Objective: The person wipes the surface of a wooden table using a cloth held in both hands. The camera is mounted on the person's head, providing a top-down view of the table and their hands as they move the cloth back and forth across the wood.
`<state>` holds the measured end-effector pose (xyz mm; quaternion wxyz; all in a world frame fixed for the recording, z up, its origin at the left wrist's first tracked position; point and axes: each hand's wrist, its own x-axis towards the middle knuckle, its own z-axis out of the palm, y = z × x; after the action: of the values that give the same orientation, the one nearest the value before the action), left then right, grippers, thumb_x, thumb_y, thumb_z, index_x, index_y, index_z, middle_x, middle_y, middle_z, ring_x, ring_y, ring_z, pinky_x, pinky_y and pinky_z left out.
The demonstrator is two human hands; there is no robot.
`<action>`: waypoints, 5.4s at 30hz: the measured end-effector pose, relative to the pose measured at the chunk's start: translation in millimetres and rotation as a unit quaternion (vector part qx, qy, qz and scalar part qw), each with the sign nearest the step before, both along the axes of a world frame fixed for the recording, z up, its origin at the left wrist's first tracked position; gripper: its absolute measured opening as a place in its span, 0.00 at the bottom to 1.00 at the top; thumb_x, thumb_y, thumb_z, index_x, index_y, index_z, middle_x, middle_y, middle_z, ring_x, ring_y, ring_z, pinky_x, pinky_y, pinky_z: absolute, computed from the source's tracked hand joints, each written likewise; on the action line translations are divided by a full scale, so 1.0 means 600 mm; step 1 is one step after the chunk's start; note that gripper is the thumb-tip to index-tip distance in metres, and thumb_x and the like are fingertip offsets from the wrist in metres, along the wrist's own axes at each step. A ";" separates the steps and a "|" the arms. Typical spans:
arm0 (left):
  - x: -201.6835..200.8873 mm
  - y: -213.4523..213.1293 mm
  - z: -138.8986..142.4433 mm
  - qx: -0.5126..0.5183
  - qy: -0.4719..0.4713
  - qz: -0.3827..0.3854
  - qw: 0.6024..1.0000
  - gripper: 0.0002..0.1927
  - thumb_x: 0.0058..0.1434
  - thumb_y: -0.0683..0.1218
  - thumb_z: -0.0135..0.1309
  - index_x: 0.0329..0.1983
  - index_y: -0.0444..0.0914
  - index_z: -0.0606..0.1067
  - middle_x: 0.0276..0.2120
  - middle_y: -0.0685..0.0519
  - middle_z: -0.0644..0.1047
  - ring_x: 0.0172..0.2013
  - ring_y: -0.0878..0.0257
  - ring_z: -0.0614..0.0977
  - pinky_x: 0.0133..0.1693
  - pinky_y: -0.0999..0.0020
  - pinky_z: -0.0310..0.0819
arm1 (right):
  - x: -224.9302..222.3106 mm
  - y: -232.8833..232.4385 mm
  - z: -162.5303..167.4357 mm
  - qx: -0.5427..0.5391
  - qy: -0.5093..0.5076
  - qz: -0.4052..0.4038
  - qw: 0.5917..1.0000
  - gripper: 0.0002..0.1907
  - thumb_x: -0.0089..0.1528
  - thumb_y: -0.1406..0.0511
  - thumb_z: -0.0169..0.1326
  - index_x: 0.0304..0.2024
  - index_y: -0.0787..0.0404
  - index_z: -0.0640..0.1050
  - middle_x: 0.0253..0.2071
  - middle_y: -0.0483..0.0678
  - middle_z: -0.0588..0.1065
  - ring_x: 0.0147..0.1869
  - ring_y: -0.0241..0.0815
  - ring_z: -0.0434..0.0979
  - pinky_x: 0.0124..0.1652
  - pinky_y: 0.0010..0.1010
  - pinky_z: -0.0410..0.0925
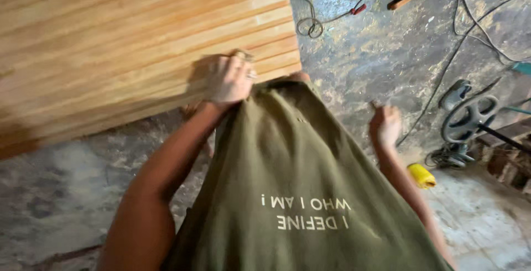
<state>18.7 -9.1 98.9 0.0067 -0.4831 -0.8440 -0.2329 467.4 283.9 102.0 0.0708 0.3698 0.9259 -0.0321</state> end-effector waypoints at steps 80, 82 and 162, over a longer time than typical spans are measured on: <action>-0.044 -0.409 -0.050 -0.083 0.036 0.504 0.859 0.22 0.58 0.50 0.65 0.56 0.44 0.77 0.58 0.43 0.69 0.58 0.38 0.70 0.56 0.38 0.64 | -0.693 -0.407 -0.086 -0.203 0.104 0.452 0.863 0.17 0.71 0.68 0.54 0.62 0.56 0.77 0.67 0.54 0.72 0.75 0.57 0.67 0.70 0.49 0.62; -0.046 -0.409 -0.049 -0.084 0.021 0.505 0.859 0.22 0.59 0.51 0.65 0.55 0.44 0.77 0.57 0.43 0.70 0.58 0.39 0.71 0.56 0.39 0.65 | -0.652 -0.345 -0.079 -0.166 0.107 0.484 0.852 0.24 0.65 0.64 0.57 0.64 0.57 0.77 0.68 0.60 0.69 0.74 0.62 0.65 0.70 0.54 0.60; -0.047 -0.343 -0.006 -0.046 -0.006 0.362 0.931 0.19 0.58 0.48 0.62 0.53 0.39 0.79 0.52 0.39 0.72 0.54 0.36 0.71 0.58 0.36 0.62 | -0.530 -0.078 0.010 -0.073 0.189 0.369 0.907 0.08 0.60 0.73 0.53 0.41 0.61 0.80 0.44 0.49 0.74 0.51 0.48 0.73 0.51 0.39 0.68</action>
<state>-9.7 -215.0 95.1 0.0633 -0.1434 -0.9714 -0.1782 149.6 237.2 108.3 -0.0719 -0.0171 0.9874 -0.1401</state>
